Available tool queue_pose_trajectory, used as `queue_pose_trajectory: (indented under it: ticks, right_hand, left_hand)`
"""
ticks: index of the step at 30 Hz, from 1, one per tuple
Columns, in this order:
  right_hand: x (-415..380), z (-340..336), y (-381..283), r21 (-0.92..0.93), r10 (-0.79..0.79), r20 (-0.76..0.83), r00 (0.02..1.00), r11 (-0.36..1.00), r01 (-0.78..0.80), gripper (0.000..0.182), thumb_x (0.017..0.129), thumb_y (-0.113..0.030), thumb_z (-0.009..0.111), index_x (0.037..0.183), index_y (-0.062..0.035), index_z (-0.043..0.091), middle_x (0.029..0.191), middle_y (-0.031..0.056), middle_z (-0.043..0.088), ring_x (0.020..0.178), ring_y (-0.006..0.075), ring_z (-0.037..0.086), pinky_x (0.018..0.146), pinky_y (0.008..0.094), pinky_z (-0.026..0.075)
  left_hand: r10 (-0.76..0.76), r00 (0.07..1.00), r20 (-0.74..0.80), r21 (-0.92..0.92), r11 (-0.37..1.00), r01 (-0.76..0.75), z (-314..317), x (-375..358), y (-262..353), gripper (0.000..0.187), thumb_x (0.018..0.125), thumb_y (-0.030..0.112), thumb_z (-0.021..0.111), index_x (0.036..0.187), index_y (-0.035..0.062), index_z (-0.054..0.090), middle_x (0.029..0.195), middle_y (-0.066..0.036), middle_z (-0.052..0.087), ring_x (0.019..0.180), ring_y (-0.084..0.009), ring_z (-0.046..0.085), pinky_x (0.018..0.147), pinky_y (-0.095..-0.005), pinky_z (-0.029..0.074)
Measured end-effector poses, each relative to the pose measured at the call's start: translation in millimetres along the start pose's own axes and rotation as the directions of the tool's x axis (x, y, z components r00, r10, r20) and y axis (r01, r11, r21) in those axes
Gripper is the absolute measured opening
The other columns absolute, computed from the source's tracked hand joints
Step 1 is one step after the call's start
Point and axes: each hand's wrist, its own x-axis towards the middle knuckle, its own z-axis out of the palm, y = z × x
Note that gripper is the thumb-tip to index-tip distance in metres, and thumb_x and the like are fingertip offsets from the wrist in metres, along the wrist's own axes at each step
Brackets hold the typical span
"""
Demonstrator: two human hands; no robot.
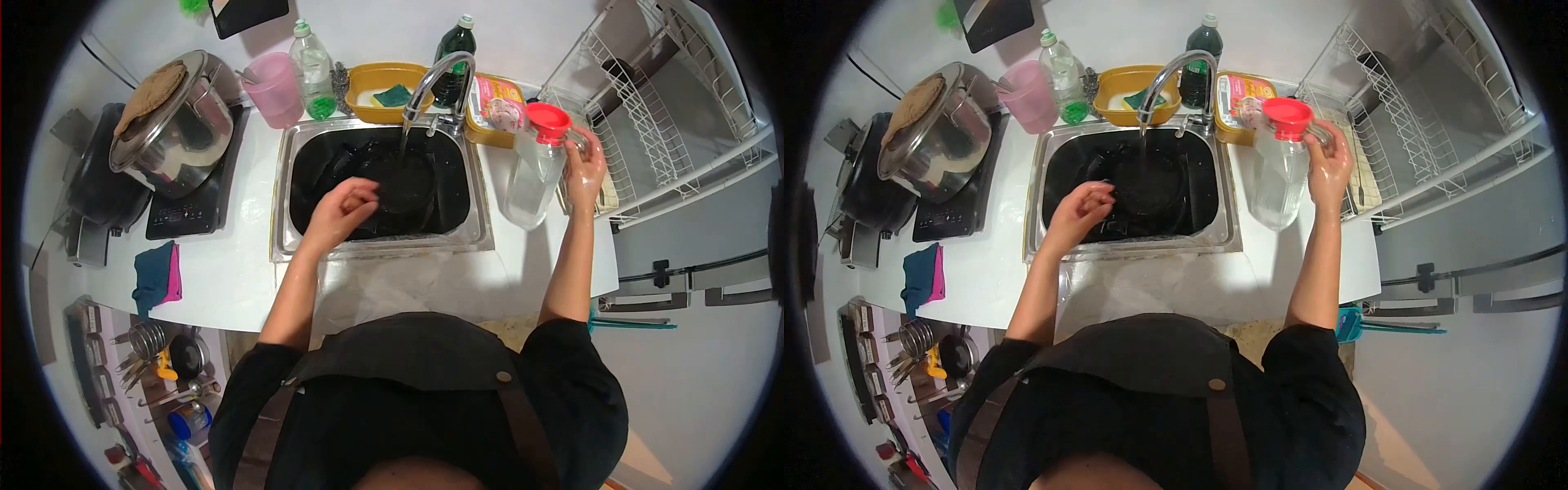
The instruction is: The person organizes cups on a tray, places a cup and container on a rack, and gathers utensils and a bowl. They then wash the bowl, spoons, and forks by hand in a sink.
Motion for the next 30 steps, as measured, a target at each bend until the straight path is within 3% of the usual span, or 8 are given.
queue_pose_trajectory:
  ticks: [2,4,8,10,15,19,25,30]
  right_hand:
    - [3,7,-11,-0.038,0.091,0.172,0.981,0.996,-0.085,0.02,0.082,-0.009,0.06,0.101,-0.0052,0.056,0.07,-0.0036,0.054,0.052,0.0013,0.037,0.045,0.0181,0.029]
    - [-1,24,-9,-0.089,0.018,0.364,0.931,0.996,0.015,0.019,0.081,-0.009,0.06,0.1,-0.0063,0.056,0.067,-0.0041,0.053,0.054,0.0035,0.038,0.048,0.0204,0.031]
    - [-17,44,-43,-0.33,0.173,0.684,0.708,0.94,0.089,0.023,0.081,-0.014,0.061,0.101,-0.0093,0.052,0.064,0.0005,0.053,0.057,0.0083,0.043,0.054,0.0249,0.035]
    - [-21,48,-50,-0.366,0.206,0.749,0.63,0.921,0.134,0.026,0.081,-0.017,0.062,0.103,-0.0104,0.051,0.064,0.004,0.053,0.057,0.0097,0.044,0.054,0.0251,0.036]
    - [-24,55,-65,-0.471,0.299,0.753,0.586,0.867,0.163,0.027,0.082,-0.02,0.06,0.103,-0.0089,0.048,0.069,0.0125,0.058,0.064,0.0241,0.054,0.061,0.0328,0.041]
    - [-28,62,-54,-0.457,0.291,0.796,0.531,0.864,0.212,0.028,0.083,-0.022,0.059,0.103,-0.0072,0.047,0.082,0.0187,0.061,0.081,0.0347,0.06,0.071,0.0391,0.044]
    - [-31,64,-31,-0.501,0.345,0.797,0.496,0.836,0.224,0.03,0.082,-0.023,0.06,0.104,-0.0067,0.047,0.089,0.0203,0.061,0.087,0.0366,0.059,0.074,0.0414,0.044]
    - [-28,54,-38,-0.489,0.31,0.74,0.598,0.858,0.16,0.029,0.082,-0.02,0.061,0.105,-0.008,0.048,0.071,0.0162,0.059,0.065,0.0278,0.058,0.062,0.0357,0.044]
  left_hand:
    - [0.074,0.991,0.113,0.111,0.99,-0.086,16,18,14,0.035,0.081,0.007,0.061,0.114,0.0069,0.05,0.093,-0.004,0.056,0.081,-0.0084,0.053,0.073,-0.0194,0.043]
    - [0.218,0.965,0.147,0.167,0.956,-0.241,39,32,29,0.041,0.081,0.014,0.062,0.119,0.0077,0.047,0.1,-0.007,0.055,0.091,-0.0129,0.053,0.076,-0.0242,0.044]
    - [0.359,0.924,0.131,0.127,0.918,-0.375,76,68,34,0.046,0.085,0.019,0.056,0.126,0.0064,0.04,0.118,-0.01,0.047,0.107,-0.0187,0.046,0.086,-0.0298,0.042]
    - [0.413,0.862,0.293,0.17,0.865,-0.472,81,84,30,0.046,0.086,0.02,0.053,0.127,0.0059,0.038,0.12,-0.011,0.045,0.108,-0.0208,0.046,0.089,-0.0312,0.04]
    - [0.513,0.798,0.316,0.145,0.805,-0.575,90,85,15,0.054,0.083,0.031,0.057,0.125,0.0049,0.038,0.117,-0.014,0.043,0.105,-0.0242,0.045,0.091,-0.0325,0.036]
    - [0.411,0.866,0.284,0.251,0.84,-0.481,95,83,4,0.056,0.079,0.037,0.06,0.122,0.0059,0.041,0.108,-0.013,0.045,0.097,-0.0228,0.047,0.083,-0.0302,0.042]
    - [0.274,0.888,0.369,0.25,0.891,-0.378,84,83,2,0.053,0.08,0.038,0.06,0.12,0.0062,0.044,0.106,-0.011,0.044,0.092,-0.0199,0.05,0.075,-0.0278,0.046]
    - [0.256,0.887,0.385,0.023,0.958,-0.286,83,103,-12,0.051,0.084,0.036,0.053,0.122,0.0038,0.043,0.115,-0.012,0.043,0.097,-0.0234,0.051,0.081,-0.0329,0.045]
